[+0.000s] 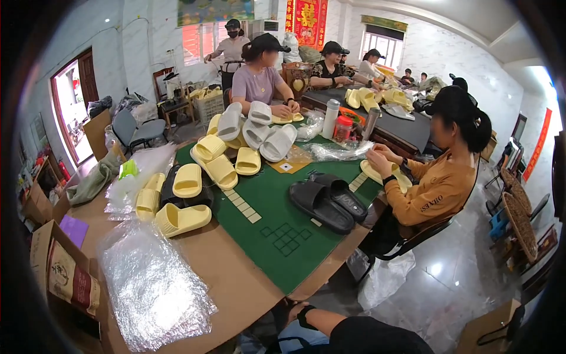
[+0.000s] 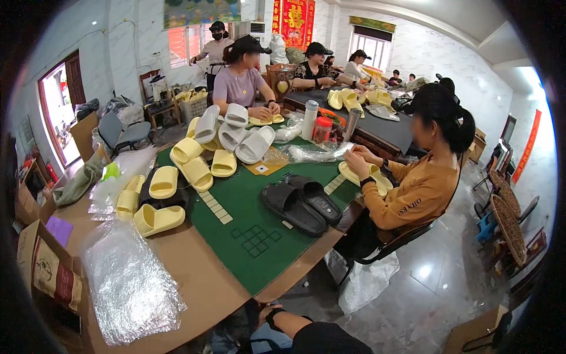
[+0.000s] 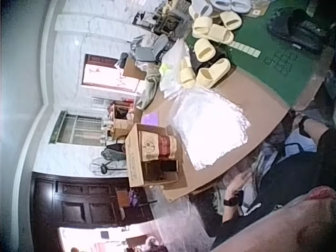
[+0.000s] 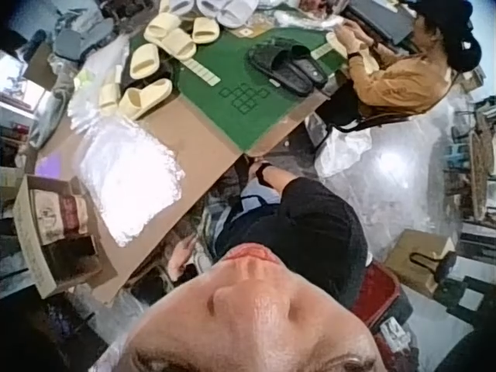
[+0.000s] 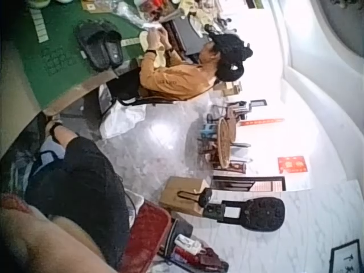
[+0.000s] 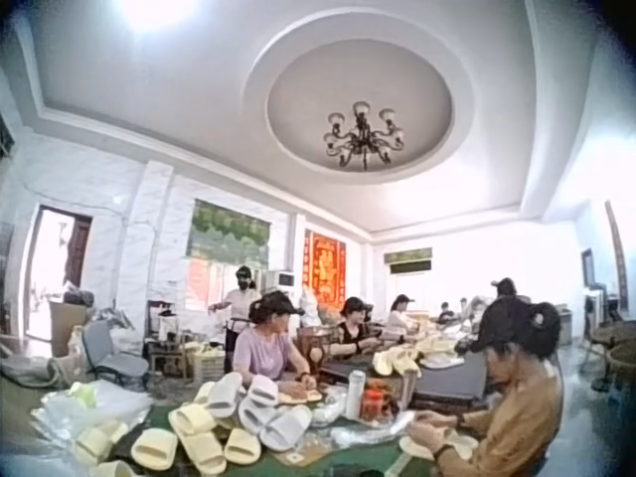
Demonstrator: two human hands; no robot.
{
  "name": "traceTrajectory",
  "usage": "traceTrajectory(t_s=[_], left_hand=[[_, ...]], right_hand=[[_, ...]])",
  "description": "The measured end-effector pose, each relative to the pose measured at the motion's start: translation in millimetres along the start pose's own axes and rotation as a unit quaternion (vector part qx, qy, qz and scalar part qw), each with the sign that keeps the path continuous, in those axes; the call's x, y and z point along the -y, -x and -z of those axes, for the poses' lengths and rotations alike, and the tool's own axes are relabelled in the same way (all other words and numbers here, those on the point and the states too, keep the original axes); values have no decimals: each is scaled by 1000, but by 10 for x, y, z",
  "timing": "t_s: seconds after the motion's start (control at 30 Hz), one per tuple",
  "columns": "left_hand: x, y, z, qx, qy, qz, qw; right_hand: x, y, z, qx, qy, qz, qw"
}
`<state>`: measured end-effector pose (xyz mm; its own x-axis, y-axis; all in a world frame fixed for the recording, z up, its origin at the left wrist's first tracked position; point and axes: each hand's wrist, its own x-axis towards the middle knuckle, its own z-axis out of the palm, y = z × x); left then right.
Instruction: The recorder is packaging pairs of slippers into plastic bags in a manufacturing facility.
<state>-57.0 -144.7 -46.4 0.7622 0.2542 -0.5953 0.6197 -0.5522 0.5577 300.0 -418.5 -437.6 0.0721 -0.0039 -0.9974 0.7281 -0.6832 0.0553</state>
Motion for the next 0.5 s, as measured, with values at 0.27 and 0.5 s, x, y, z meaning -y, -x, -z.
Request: traceTrajectory(t_s=[0.27,0.5], left_hand=[[-1269,301,887,-43,63,-178,981],[-833,-473,1167,-257,-151,-272,915]], right_hand=[[276,2005,397,-112,-51,132,984],[-13,2519,-230,-283,-112,261,916]])
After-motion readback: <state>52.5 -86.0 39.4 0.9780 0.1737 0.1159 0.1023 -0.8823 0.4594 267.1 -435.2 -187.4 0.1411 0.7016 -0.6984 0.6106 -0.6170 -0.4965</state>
